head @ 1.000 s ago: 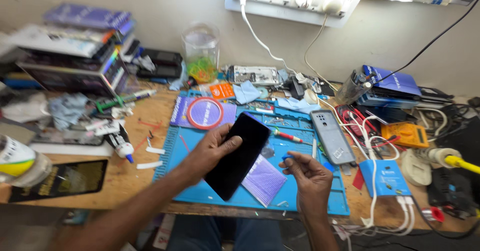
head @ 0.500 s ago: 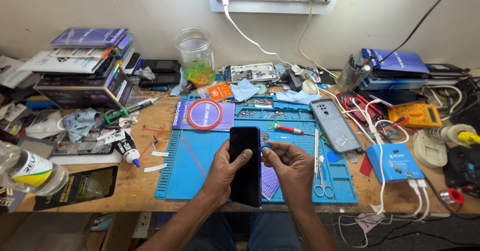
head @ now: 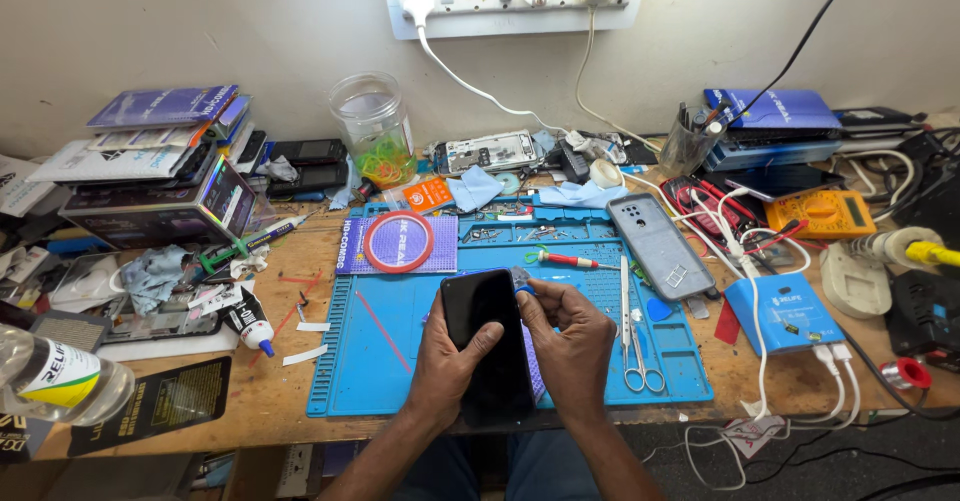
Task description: The person uses a blue plastic pry tool to separate the screen from the smartphone frame, then uses tweezers to remove a small internal component. The person continues to pry and separate the screen from the frame.
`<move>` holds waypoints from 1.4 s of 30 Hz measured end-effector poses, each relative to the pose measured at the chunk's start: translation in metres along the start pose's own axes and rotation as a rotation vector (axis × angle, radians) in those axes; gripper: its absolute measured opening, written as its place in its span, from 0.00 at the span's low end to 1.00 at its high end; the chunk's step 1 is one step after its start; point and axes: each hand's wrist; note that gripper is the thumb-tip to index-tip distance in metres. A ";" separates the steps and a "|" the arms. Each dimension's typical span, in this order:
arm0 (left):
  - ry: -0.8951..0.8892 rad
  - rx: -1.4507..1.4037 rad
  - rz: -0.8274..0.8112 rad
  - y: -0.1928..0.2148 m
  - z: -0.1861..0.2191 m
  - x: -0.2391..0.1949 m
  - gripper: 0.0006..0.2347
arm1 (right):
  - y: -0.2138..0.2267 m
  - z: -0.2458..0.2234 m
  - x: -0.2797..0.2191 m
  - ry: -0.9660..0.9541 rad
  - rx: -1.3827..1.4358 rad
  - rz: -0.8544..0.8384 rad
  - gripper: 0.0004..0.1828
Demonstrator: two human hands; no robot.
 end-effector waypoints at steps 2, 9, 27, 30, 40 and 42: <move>0.068 -0.160 0.048 0.002 -0.006 0.000 0.18 | 0.000 0.003 -0.003 -0.051 0.048 -0.028 0.10; 0.227 -0.358 0.170 0.003 -0.016 0.001 0.11 | -0.006 0.006 -0.011 0.007 -0.020 0.028 0.10; 0.162 -0.080 0.100 0.008 -0.025 -0.006 0.09 | -0.009 0.011 -0.004 0.082 -0.005 0.032 0.07; 0.127 -0.080 0.076 0.007 -0.023 -0.006 0.08 | -0.008 0.010 -0.001 0.040 -0.066 0.018 0.07; 0.159 -0.044 0.093 0.009 -0.017 -0.003 0.10 | -0.007 0.008 0.010 -0.067 -0.005 -0.110 0.08; 0.150 -0.044 0.084 0.010 -0.018 -0.004 0.10 | -0.007 0.008 0.011 -0.079 -0.007 -0.128 0.08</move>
Point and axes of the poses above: each hand's wrist, its own x-axis towards the middle knuckle, its own y-axis out of the back of the hand, z = x × y, and after that the axes turned 12 degrees about -y, right-handed
